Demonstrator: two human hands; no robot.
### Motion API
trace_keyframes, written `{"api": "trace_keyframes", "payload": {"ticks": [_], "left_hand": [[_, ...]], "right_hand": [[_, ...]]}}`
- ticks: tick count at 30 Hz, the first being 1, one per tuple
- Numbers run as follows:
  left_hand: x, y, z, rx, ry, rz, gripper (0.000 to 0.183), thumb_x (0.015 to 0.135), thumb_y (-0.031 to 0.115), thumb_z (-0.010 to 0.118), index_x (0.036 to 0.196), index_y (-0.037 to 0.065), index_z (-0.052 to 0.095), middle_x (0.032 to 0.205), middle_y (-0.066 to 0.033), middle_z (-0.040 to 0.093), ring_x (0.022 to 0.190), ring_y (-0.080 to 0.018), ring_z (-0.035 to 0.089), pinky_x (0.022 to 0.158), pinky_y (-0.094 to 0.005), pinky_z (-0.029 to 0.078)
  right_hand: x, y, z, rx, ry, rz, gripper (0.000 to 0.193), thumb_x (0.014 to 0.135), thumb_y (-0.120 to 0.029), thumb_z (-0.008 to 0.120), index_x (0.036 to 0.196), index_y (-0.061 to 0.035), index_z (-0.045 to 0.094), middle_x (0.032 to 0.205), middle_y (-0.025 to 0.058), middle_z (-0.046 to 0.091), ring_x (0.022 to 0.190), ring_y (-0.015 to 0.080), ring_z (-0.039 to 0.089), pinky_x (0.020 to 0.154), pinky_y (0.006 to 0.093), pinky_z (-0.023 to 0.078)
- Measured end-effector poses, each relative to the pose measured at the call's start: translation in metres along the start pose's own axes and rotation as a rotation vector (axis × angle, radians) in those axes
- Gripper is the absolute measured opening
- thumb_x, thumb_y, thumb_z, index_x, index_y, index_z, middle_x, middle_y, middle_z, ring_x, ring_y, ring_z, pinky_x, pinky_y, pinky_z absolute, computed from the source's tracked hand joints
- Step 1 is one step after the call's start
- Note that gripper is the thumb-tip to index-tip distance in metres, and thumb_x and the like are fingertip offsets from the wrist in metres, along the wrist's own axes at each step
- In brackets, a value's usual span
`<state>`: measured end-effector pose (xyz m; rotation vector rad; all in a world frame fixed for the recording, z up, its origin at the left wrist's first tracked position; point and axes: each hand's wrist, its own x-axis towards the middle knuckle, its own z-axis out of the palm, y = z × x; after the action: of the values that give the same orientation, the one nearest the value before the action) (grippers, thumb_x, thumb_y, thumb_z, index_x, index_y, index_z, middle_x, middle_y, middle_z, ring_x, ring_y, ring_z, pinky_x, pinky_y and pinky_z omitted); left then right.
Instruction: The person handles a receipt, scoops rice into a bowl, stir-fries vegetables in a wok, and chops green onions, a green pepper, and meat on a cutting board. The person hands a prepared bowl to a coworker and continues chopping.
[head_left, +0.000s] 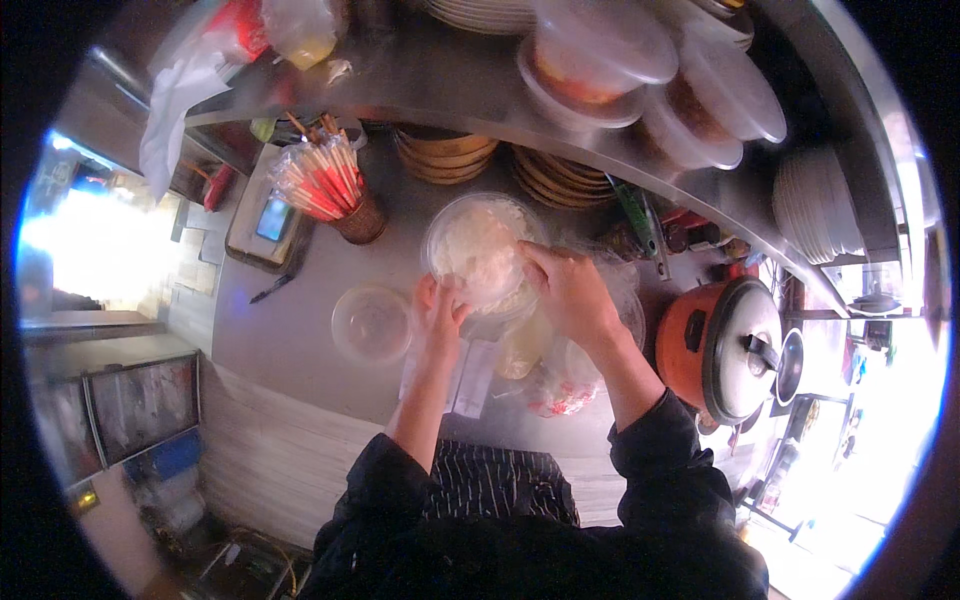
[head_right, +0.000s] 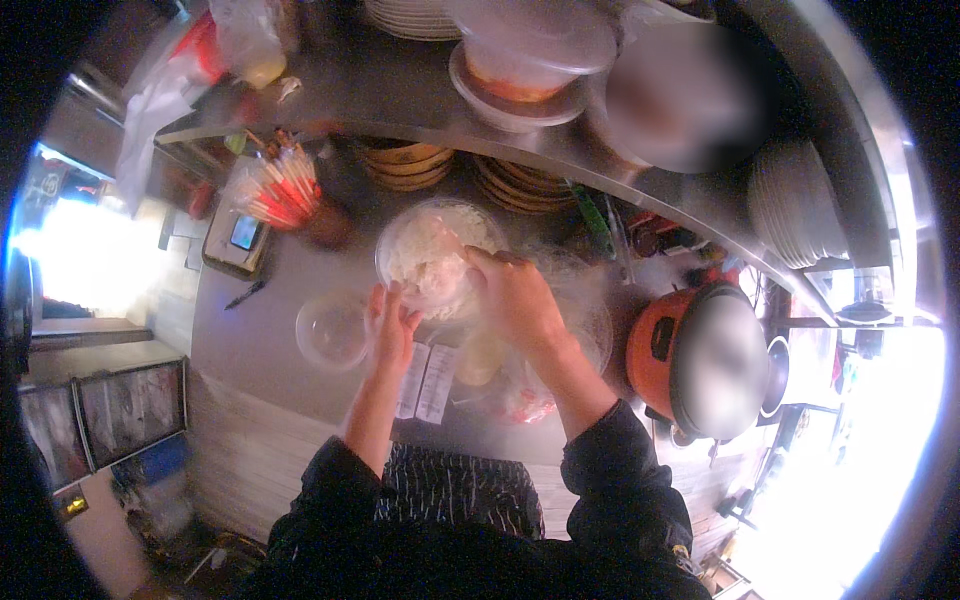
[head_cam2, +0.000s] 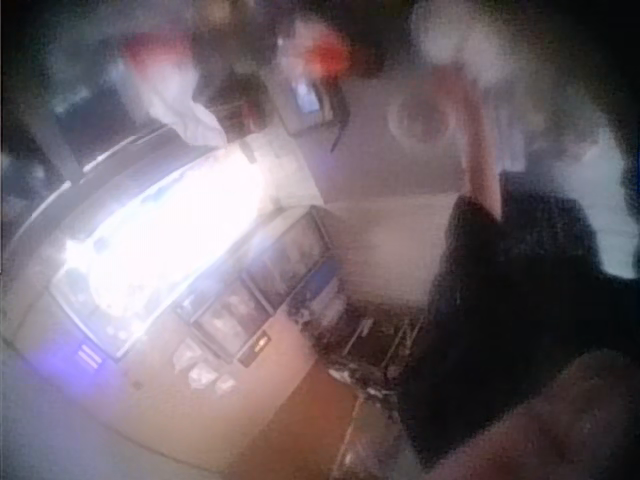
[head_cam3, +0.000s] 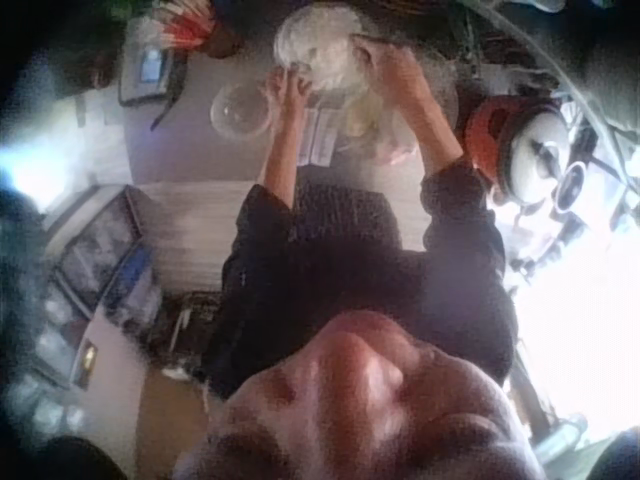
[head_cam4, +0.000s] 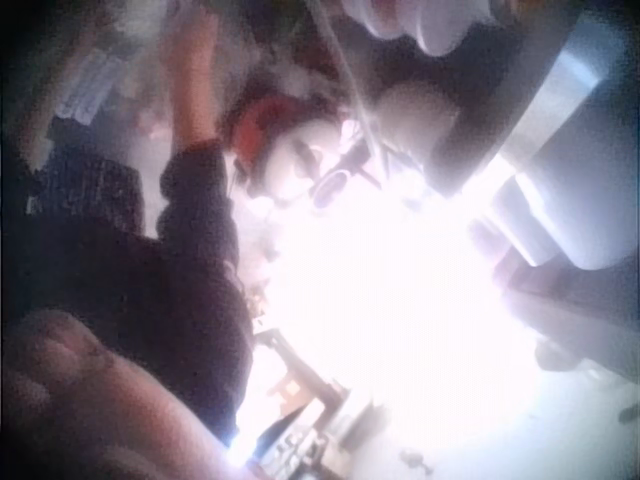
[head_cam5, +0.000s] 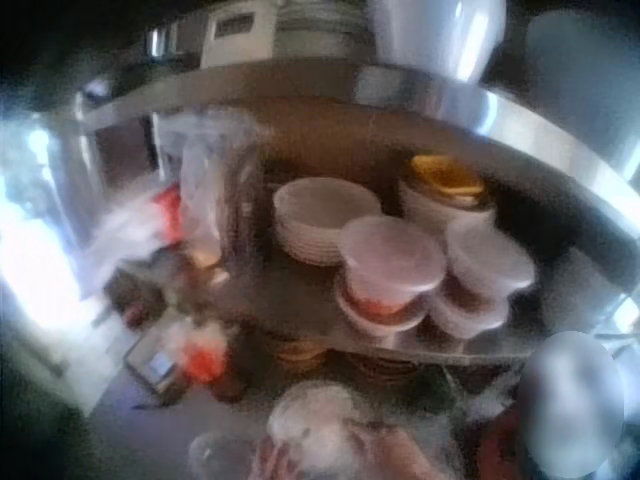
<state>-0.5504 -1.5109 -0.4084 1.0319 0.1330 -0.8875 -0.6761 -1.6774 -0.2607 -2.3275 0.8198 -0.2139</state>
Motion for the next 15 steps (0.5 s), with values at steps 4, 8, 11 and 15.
{"api": "trace_keyframes", "payload": {"ticks": [4,8,11,15], "left_hand": [[0.005,-0.002,-0.008,0.027,0.015,0.044,0.063,0.103,0.040,0.080,0.152,0.016,0.050,0.147,-0.0015,0.060,0.133,-0.0170,0.059,0.103,-0.0407,0.055],[0.005,-0.001,0.000,0.065,0.007,0.085,0.050,0.106,0.034,0.077,0.144,0.011,0.053,0.142,-0.0065,0.063,0.130,-0.0207,0.064,0.105,-0.0431,0.059],[0.000,0.002,0.008,-0.006,0.049,0.077,0.043,0.108,0.032,0.074,0.139,0.008,0.056,0.138,-0.0085,0.066,0.127,-0.0222,0.067,0.105,-0.0441,0.061],[-0.002,0.008,0.004,-0.089,0.039,0.021,0.046,0.109,0.034,0.072,0.143,0.007,0.054,0.140,-0.0084,0.066,0.129,-0.0233,0.066,0.106,-0.0447,0.060]], "right_hand": [[-0.011,-0.010,-0.003,-0.006,0.079,-0.009,0.042,0.101,-0.013,0.069,0.143,-0.0110,0.071,0.114,0.0205,0.074,0.106,0.0429,0.072,0.090,0.0462,0.058],[-0.024,-0.015,0.016,-0.173,-0.010,-0.038,0.046,0.101,-0.015,0.070,0.147,-0.0139,0.069,0.115,0.0193,0.071,0.107,0.0402,0.072,0.090,0.0464,0.059],[-0.027,-0.015,0.035,-0.261,-0.127,-0.043,0.045,0.101,-0.017,0.070,0.147,-0.0143,0.069,0.116,0.0187,0.070,0.106,0.0384,0.072,0.090,0.0460,0.060],[-0.018,-0.016,0.036,-0.471,-0.262,-0.227,0.038,0.104,-0.018,0.068,0.140,-0.0061,0.073,0.126,0.0177,0.073,0.107,0.0347,0.074,0.088,0.0433,0.061]]}}
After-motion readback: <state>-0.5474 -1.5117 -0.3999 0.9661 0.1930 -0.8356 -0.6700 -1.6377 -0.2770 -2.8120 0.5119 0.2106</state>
